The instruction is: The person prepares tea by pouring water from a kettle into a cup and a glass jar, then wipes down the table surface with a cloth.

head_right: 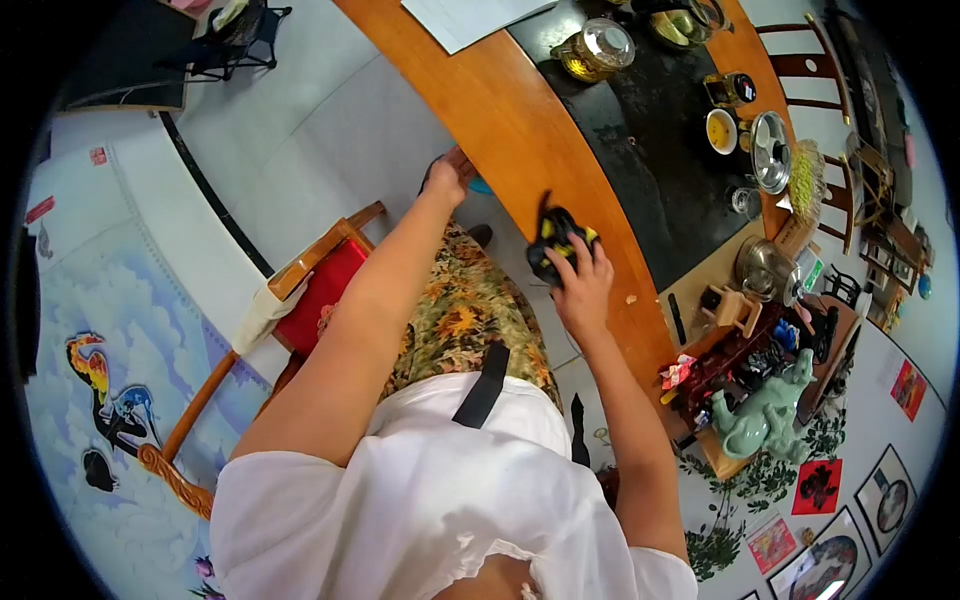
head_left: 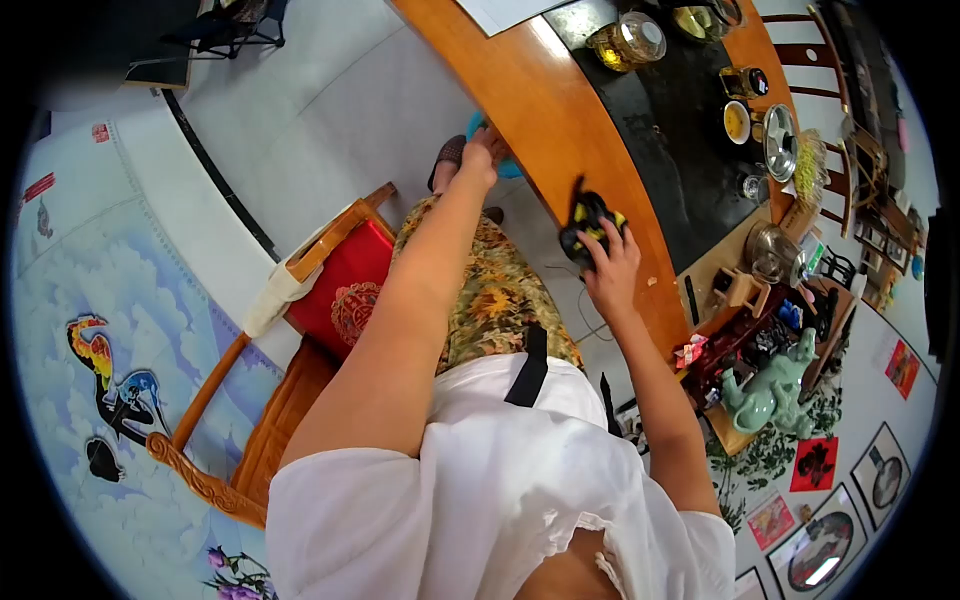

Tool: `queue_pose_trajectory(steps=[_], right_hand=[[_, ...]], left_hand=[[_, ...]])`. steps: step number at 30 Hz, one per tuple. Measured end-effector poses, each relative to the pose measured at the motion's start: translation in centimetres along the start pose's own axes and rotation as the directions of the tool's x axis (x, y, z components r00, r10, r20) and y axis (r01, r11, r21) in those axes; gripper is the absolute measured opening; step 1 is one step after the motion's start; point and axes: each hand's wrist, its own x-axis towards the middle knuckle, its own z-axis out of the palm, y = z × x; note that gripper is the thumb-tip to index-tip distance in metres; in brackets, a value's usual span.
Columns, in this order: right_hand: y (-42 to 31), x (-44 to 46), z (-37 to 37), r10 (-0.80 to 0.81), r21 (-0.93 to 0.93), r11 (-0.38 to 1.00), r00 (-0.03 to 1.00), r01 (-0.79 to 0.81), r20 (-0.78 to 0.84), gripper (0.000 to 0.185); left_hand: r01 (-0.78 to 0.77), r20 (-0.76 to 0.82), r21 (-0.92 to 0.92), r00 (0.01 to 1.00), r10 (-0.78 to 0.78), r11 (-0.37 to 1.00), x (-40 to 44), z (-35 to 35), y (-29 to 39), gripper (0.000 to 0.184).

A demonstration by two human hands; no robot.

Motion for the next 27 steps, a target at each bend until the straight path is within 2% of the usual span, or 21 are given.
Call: queue_pose_trajectory(steps=[3,4,7,8,11,12,14,16,20,23,25,27], right_hand=[[-2.2,5.5,0.6,-0.053,-0.004,0.999,0.995,0.053,-0.085,0.066],[-2.8,7.3,0.8,-0.063,0.018,0.998,0.989,0.066,-0.131,0.064],[-4.6,11.3,1.7,-0.028,0.030,0.999,0.972,0.036,-0.232,0.057],[-4.8,11.8,1.9,-0.040,0.015,0.999,0.969,0.045,-0.243,0.056],[-3.3,9.5,1.5,-0.095,0.059,0.992,0.972,0.110,-0.213,0.057],[-2.3,8.4,1.0,-0.125,0.085,0.986,0.972,0.144,-0.199,0.057],[-0.8,4.0,0.1,-0.015,0.087,0.996,0.985,0.030,-0.172,0.058],[1.2,-1.6,-0.1,0.130,0.091,0.989,0.978,-0.116,-0.161,0.059],[4.9,-9.9,1.4,0.466,0.081,0.884,0.859,-0.460,-0.210,0.058],[4.6,-8.4,2.9,0.625,0.102,0.776,0.738,-0.622,-0.253,0.058],[2.6,-3.3,1.9,0.734,0.191,0.676,0.624,-0.712,-0.270,0.059],[1.8,2.4,0.5,0.623,0.206,0.781,0.718,-0.589,-0.311,0.057]], left_hand=[[-0.065,0.016,0.145,0.998,0.063,0.987,0.5,-1.0,0.2,0.037],[-0.060,-0.052,0.041,0.997,0.062,0.997,0.2,-0.6,0.3,0.031],[0.033,-0.156,0.128,0.988,-0.013,0.991,0.7,-1.7,0.5,0.029],[0.072,-0.225,0.068,0.973,-0.055,0.995,0.7,-1.7,0.7,0.021],[0.117,-0.176,0.288,0.982,-0.067,0.950,-3.5,-1.2,2.8,0.016],[0.111,-0.167,0.294,0.984,-0.064,0.949,-4.5,-0.9,3.4,0.016],[0.096,-0.154,0.296,0.987,-0.052,0.950,-6.9,-0.8,4.4,0.017],[0.014,-0.131,0.331,0.991,0.032,0.943,-9.8,-0.6,5.8,0.019],[-0.141,-0.096,0.369,0.977,0.188,0.919,-12.9,0.6,7.3,0.023],[-0.420,0.168,0.641,0.894,0.416,0.642,-13.1,2.0,7.3,0.026],[-0.578,0.372,0.751,0.771,0.517,0.320,-13.6,4.4,6.8,0.026],[-0.658,0.574,0.753,0.643,0.507,-0.019,-13.9,6.8,6.3,0.025]])
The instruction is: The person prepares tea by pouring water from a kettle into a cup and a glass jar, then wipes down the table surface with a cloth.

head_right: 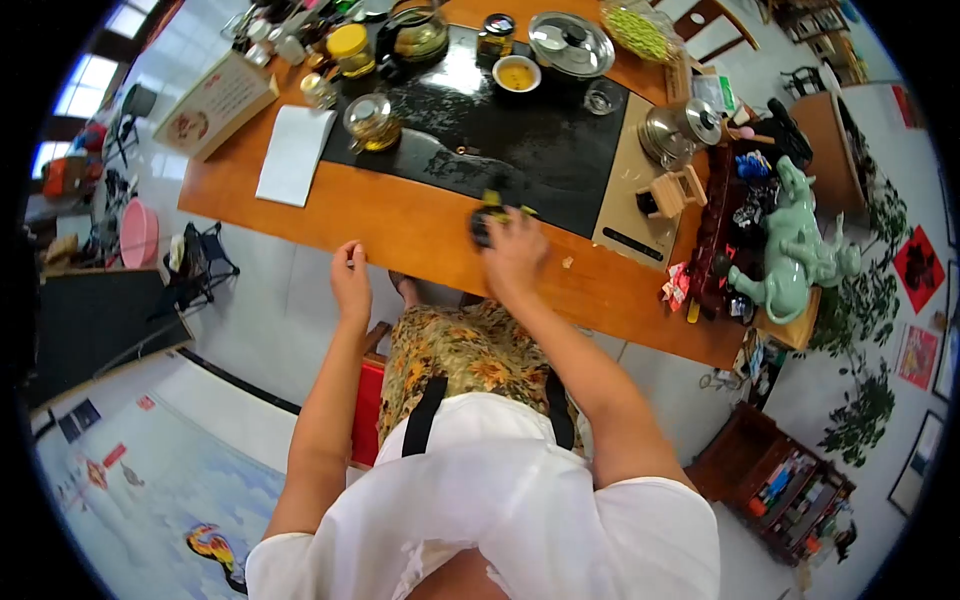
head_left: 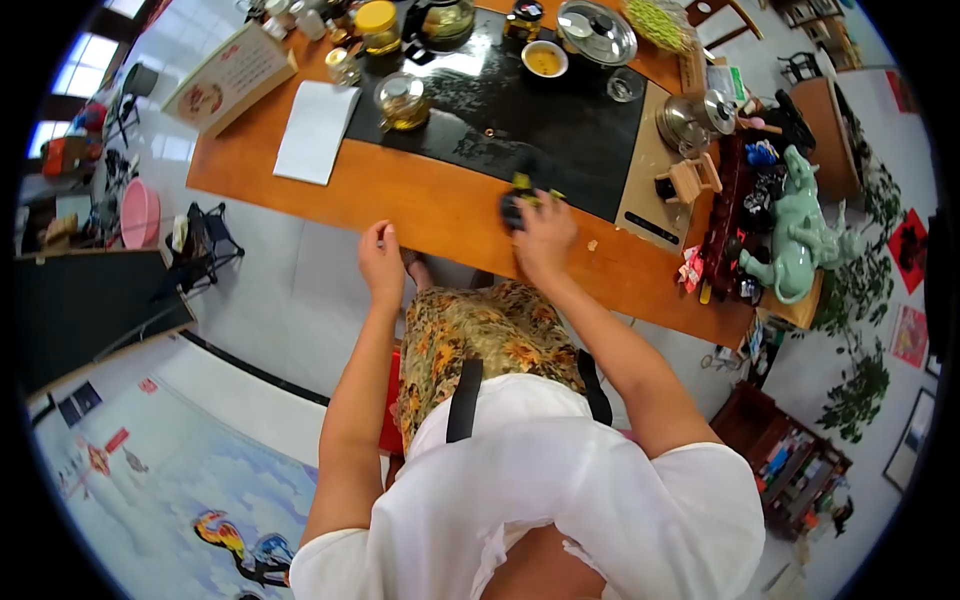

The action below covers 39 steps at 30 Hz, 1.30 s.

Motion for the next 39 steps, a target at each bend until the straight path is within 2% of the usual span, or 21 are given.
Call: queue_pose_trajectory(steps=[1,2,3,5,10,11,14,16,18,23,24,28,32,36,39], right_hand=[[-2.3,2.1,0.4,-0.109,0.066,0.991,0.993,0.113,-0.054,0.052],[-4.1,4.2,2.1,-0.223,0.048,0.972,0.970,0.229,-0.099,0.047],[-5.5,6.3,3.7,-0.313,0.055,0.946,0.944,0.320,-0.107,0.044],[-7.8,9.4,5.0,-0.392,0.075,0.912,0.910,0.404,-0.137,0.038],[-4.9,12.7,4.2,-0.302,0.076,0.948,0.948,0.310,-0.101,0.038],[-3.2,12.7,3.7,-0.249,0.009,0.968,0.964,0.251,-0.097,0.043],[2.6,12.8,0.6,0.014,-0.007,1.000,0.997,-0.015,-0.069,0.051],[7.4,12.4,-0.5,0.072,-0.111,0.990,0.988,-0.088,-0.139,0.053],[11.2,11.3,-1.4,0.121,-0.121,0.982,0.973,-0.146,-0.196,0.051],[10.3,10.5,-1.2,0.297,-0.223,0.914,0.933,-0.340,-0.205,0.048],[9.3,11.3,-0.9,0.353,-0.172,0.910,0.923,-0.376,-0.152,0.047],[2.8,15.3,1.7,0.132,-0.155,0.977,0.986,-0.146,-0.100,0.034],[-3.2,20.7,5.0,-0.037,-0.064,0.998,0.977,0.024,-0.210,0.030],[-5.9,26.5,7.6,0.011,-0.071,0.997,0.959,-0.032,-0.284,0.031],[-6.6,30.0,8.1,0.088,-0.050,0.993,0.960,-0.105,-0.266,0.033]], left_hand=[[-0.110,0.046,0.122,0.993,0.105,0.986,0.6,0.5,0.9,0.025],[-0.221,0.103,0.239,0.974,0.201,0.945,1.1,0.8,1.4,0.025],[-0.307,0.115,0.276,0.951,0.286,0.911,1.6,1.6,1.2,0.026],[-0.469,0.143,0.339,0.882,0.448,0.816,2.9,3.5,0.5,0.028],[-0.586,0.217,0.386,0.808,0.547,0.713,5.4,5.1,1.0,0.037],[-0.595,0.217,0.391,0.801,0.558,0.702,5.8,5.3,0.7,0.039],[-0.582,0.239,0.451,0.810,0.536,0.677,5.9,5.4,1.0,0.041],[-0.584,0.243,0.475,0.806,0.540,0.658,5.6,5.4,1.0,0.043],[-0.594,0.249,0.490,0.796,0.551,0.638,5.9,5.7,1.4,0.045],[-0.595,0.270,0.538,0.793,0.547,0.597,5.4,5.8,1.8,0.052],[-0.595,0.270,0.539,0.793,0.546,0.597,5.3,5.9,1.9,0.053],[-0.574,0.293,0.569,0.810,0.508,0.589,5.2,5.9,2.2,0.055],[-0.553,0.327,0.569,0.832,0.449,0.609,5.0,5.9,1.7,0.062],[-0.523,0.336,0.568,0.852,0.402,0.635,4.7,5.9,2.2,0.063],[-0.518,0.326,0.562,0.855,0.403,0.645,4.6,5.9,2.8,0.061]])
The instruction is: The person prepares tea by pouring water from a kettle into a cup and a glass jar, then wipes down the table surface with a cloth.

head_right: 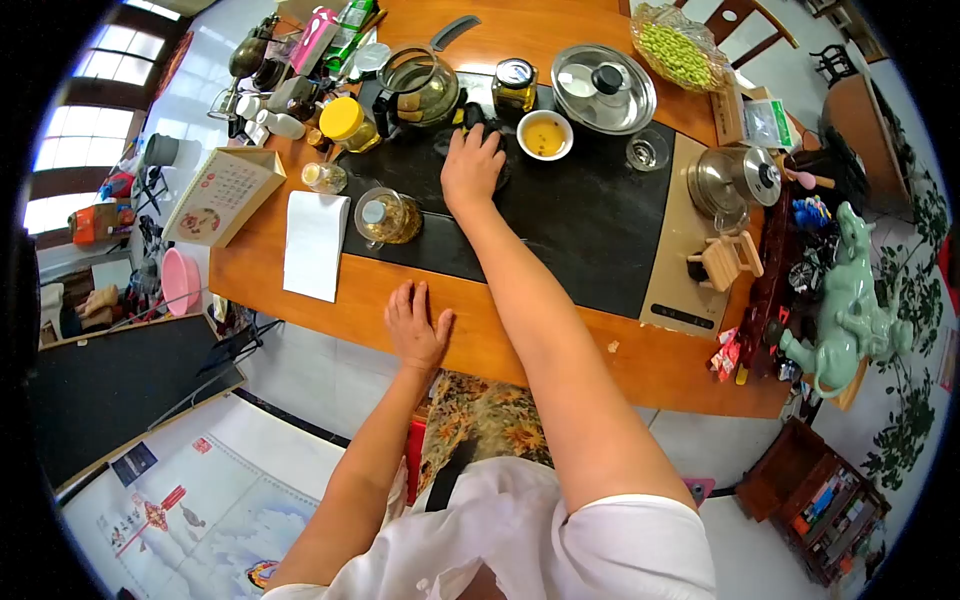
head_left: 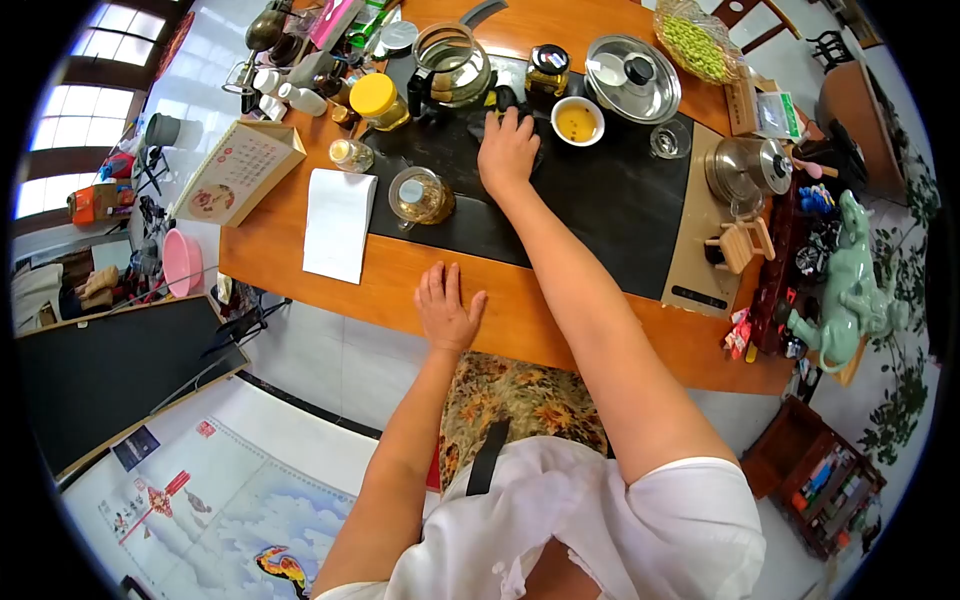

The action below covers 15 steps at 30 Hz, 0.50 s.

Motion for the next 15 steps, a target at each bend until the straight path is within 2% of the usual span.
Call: queue_pose_trajectory(steps=[4,8,12,15], right_hand=[[-0.9,3.1,0.8,0.075,-0.021,0.997,0.996,-0.074,0.052,0.037],[-0.8,4.8,1.7,0.070,-0.015,0.997,0.996,-0.069,0.050,0.035],[-0.9,6.6,1.0,0.081,0.009,0.996,0.983,-0.084,0.167,0.035],[-0.6,6.6,0.8,0.045,0.016,0.999,0.983,-0.048,0.177,0.036]], left_hand=[[0.022,0.020,-0.021,1.000,-0.022,1.000,-0.2,-0.1,0.1,0.065],[0.021,0.011,-0.030,1.000,-0.020,0.999,-0.3,0.2,0.1,0.063],[0.022,0.023,-0.026,0.999,-0.022,0.999,-0.6,0.2,0.3,0.064],[0.029,0.039,-0.028,0.999,-0.028,0.999,-0.9,-0.1,0.4,0.065]])
